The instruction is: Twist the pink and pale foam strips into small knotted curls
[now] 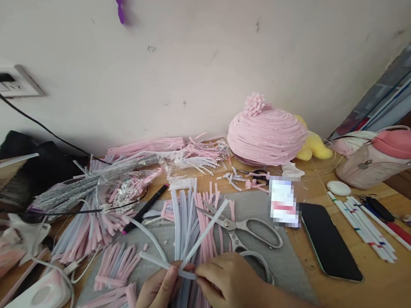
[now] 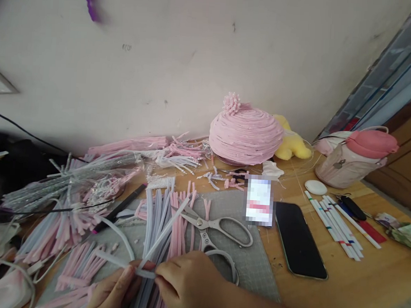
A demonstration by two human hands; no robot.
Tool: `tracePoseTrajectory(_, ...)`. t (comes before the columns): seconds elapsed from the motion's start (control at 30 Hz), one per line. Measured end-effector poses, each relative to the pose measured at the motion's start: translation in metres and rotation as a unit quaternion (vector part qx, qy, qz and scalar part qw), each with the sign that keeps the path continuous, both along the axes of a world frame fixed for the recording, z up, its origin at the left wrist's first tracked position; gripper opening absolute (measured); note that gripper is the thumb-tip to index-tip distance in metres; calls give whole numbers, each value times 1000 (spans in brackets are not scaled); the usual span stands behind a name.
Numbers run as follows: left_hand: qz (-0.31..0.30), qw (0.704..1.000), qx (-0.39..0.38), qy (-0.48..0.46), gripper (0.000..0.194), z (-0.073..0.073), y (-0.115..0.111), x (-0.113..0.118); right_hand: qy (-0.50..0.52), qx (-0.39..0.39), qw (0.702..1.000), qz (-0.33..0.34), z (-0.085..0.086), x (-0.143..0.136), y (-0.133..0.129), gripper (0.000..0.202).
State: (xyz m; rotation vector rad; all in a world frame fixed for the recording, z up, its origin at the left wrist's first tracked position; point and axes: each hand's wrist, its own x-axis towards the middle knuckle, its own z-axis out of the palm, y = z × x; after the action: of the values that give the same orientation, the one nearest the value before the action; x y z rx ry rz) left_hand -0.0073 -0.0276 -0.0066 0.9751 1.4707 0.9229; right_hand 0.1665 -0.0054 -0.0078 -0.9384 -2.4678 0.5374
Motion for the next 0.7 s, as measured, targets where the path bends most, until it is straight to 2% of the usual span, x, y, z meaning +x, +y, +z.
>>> tracePoseTrajectory(0.1, -9, 998, 50, 34, 45, -1, -1, -3, 5, 5, 1000, -9, 1, -2, -1, 18)
tracePoseTrajectory(0.17, -20, 998, 54, 40, 44, -1, -2, -3, 6, 8, 1000, -11, 1, -3, -1, 19)
tracePoseTrajectory(0.33, 1, 999, 50, -14, 46, -2, -3, -1, 21, 10, 999, -27, 3, -4, -2, 21)
tracePoseTrajectory(0.4, 20, 996, 79, -42, 45, -4, -2, -1, 23, 5, 999, -39, 3, -5, -4, 20)
tracePoseTrajectory(0.57, 3, 990, 139, -26, 34, -8, 1, 1, 28, -14, 998, -61, 5, -9, -10, 21)
tracePoseTrajectory(0.7, -19, 983, 175, -46, 31, -1, 1, 4, 32, -7, 997, -64, 5, -9, -10, 22)
